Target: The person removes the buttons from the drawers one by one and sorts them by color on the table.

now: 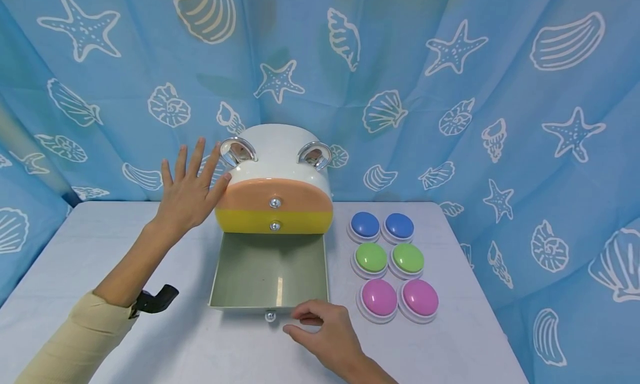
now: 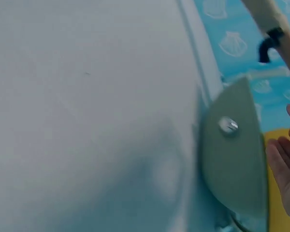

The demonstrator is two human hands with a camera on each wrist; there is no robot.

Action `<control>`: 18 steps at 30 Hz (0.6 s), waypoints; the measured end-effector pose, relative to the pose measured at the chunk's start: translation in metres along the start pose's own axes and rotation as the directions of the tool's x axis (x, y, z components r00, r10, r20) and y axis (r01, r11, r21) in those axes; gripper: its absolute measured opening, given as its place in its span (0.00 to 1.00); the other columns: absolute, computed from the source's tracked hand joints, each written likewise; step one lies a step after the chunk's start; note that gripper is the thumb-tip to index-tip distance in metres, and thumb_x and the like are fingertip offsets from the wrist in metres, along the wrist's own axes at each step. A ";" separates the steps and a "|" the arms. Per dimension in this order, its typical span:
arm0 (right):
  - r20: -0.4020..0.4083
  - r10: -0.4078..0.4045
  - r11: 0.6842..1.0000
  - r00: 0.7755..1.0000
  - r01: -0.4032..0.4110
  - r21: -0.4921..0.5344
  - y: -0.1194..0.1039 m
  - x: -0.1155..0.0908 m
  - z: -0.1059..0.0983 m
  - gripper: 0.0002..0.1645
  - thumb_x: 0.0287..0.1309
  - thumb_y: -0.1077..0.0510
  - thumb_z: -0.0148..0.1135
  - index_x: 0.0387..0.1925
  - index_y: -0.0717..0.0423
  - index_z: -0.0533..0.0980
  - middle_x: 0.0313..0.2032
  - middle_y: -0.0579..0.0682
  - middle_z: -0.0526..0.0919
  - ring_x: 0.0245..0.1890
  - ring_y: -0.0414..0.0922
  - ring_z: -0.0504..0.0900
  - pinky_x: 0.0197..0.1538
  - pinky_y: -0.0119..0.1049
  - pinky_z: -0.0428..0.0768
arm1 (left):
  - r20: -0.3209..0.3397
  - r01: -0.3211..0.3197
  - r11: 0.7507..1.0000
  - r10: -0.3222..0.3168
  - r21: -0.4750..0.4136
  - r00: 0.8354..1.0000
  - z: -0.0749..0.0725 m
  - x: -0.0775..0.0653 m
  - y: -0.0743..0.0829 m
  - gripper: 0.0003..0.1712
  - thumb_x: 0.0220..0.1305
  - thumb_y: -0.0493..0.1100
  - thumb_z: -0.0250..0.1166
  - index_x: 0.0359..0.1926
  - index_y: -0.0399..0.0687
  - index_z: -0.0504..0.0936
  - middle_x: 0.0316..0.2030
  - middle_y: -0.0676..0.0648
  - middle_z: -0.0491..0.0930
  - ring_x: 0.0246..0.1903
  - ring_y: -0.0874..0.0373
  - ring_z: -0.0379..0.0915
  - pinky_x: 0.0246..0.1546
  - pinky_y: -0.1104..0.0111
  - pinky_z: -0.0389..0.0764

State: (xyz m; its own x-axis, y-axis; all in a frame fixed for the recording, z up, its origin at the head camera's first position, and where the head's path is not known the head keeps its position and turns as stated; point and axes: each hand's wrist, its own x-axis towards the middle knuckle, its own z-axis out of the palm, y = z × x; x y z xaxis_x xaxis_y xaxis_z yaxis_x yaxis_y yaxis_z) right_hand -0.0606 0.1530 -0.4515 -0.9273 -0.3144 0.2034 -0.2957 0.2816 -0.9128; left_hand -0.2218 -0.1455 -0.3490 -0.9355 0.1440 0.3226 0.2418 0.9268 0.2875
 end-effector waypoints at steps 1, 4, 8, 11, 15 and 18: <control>0.003 0.026 1.000 1.000 -0.026 -0.005 0.001 -0.001 0.005 0.11 0.52 0.57 0.77 0.37 0.56 0.85 0.37 0.52 0.87 0.39 0.48 0.87 0.45 0.34 0.83 | -0.003 -0.001 1.000 0.001 0.001 1.000 0.000 0.000 0.000 0.39 0.78 0.63 0.39 0.81 0.56 0.42 0.79 0.42 0.34 0.75 0.36 0.24 0.66 0.35 0.25; 0.012 0.049 0.998 0.999 -0.049 -0.043 0.007 -0.004 0.017 0.16 0.53 0.55 0.77 0.40 0.60 0.85 0.38 0.52 0.88 0.41 0.49 0.87 0.46 0.32 0.82 | -0.010 -0.003 1.000 0.003 0.000 1.000 0.001 0.000 -0.001 0.39 0.78 0.63 0.39 0.81 0.56 0.43 0.79 0.42 0.34 0.75 0.36 0.24 0.66 0.35 0.26; 0.006 0.016 0.992 1.000 -0.015 -0.129 0.017 -0.004 0.031 0.19 0.52 0.54 0.78 0.43 0.61 0.85 0.40 0.52 0.88 0.41 0.48 0.87 0.46 0.32 0.82 | -0.010 -0.006 1.000 0.006 -0.002 1.000 0.000 -0.001 -0.001 0.39 0.78 0.63 0.39 0.81 0.56 0.43 0.79 0.42 0.34 0.75 0.37 0.23 0.66 0.35 0.25; -0.011 -0.015 0.977 1.000 0.013 -0.212 0.023 -0.003 0.037 0.19 0.51 0.55 0.78 0.44 0.59 0.85 0.41 0.50 0.88 0.41 0.46 0.87 0.45 0.32 0.83 | -0.010 -0.008 1.000 0.008 -0.003 1.000 0.000 0.000 -0.001 0.38 0.78 0.62 0.39 0.81 0.56 0.43 0.79 0.42 0.34 0.75 0.36 0.23 0.66 0.35 0.25; -0.026 -0.040 0.955 0.999 0.031 -0.295 0.029 -0.001 0.045 0.18 0.50 0.57 0.79 0.43 0.57 0.86 0.40 0.49 0.88 0.39 0.44 0.87 0.44 0.32 0.83 | -0.006 -0.006 1.000 0.006 -0.004 1.000 0.000 -0.001 0.000 0.38 0.78 0.62 0.39 0.81 0.56 0.42 0.79 0.42 0.34 0.75 0.37 0.22 0.66 0.35 0.25; -0.035 -0.046 0.943 0.998 0.032 -0.332 0.031 0.000 0.049 0.17 0.49 0.58 0.79 0.42 0.57 0.86 0.39 0.49 0.88 0.37 0.42 0.86 0.42 0.32 0.83 | 0.001 -0.004 1.000 0.004 -0.006 1.000 -0.001 -0.001 0.000 0.39 0.78 0.62 0.39 0.81 0.56 0.42 0.79 0.42 0.34 0.75 0.37 0.21 0.66 0.35 0.24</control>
State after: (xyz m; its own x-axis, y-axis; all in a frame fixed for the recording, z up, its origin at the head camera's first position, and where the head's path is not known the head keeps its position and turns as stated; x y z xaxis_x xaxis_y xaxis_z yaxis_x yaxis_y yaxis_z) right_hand -0.0585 0.1176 -0.4975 -0.9200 -0.2952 0.2576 -0.3848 0.5566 -0.7363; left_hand -0.2207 -0.1456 -0.3488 -0.9348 0.1483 0.3228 0.2473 0.9239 0.2919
